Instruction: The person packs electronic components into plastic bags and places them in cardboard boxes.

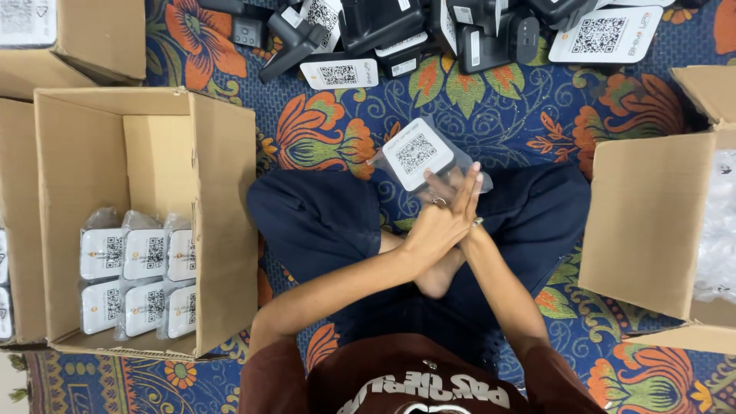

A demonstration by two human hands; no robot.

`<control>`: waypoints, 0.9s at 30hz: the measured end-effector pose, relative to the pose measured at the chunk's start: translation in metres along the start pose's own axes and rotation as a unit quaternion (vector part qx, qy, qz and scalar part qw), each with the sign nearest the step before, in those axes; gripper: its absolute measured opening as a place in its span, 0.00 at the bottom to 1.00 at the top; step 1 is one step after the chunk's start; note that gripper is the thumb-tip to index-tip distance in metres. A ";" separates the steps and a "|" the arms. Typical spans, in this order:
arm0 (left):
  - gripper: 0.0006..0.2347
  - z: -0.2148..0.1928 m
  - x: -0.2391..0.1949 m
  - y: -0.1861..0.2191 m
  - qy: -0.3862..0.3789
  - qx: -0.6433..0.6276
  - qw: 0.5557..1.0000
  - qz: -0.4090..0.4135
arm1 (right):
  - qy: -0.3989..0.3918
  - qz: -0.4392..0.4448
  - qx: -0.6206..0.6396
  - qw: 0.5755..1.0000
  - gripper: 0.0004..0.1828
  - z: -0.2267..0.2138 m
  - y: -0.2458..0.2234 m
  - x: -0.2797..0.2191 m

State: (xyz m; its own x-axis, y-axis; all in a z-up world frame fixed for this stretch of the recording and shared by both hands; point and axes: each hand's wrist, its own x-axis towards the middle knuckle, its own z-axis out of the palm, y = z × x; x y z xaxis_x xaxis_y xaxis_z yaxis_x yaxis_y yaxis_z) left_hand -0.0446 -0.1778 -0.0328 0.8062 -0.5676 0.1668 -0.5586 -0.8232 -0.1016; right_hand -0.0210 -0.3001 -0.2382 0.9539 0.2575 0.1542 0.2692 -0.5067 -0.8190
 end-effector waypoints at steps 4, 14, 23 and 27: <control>0.27 0.005 -0.003 0.004 -0.013 -0.014 1.000 0.005 | -0.015 0.149 0.303 0.941 0.21 0.014 0.019 -0.003; 0.27 0.016 0.025 -0.026 0.011 -0.059 0.998 0.031 | 0.097 0.271 0.607 0.740 0.23 0.030 0.078 0.054; 0.11 0.024 0.029 -0.094 0.033 -0.030 0.999 -0.010 | -0.030 0.174 0.516 0.838 0.40 -0.093 -0.042 0.094; 0.09 0.038 0.010 -0.099 -0.055 -0.006 0.998 -0.038 | -0.243 0.237 0.120 0.933 0.39 -0.168 -0.157 0.116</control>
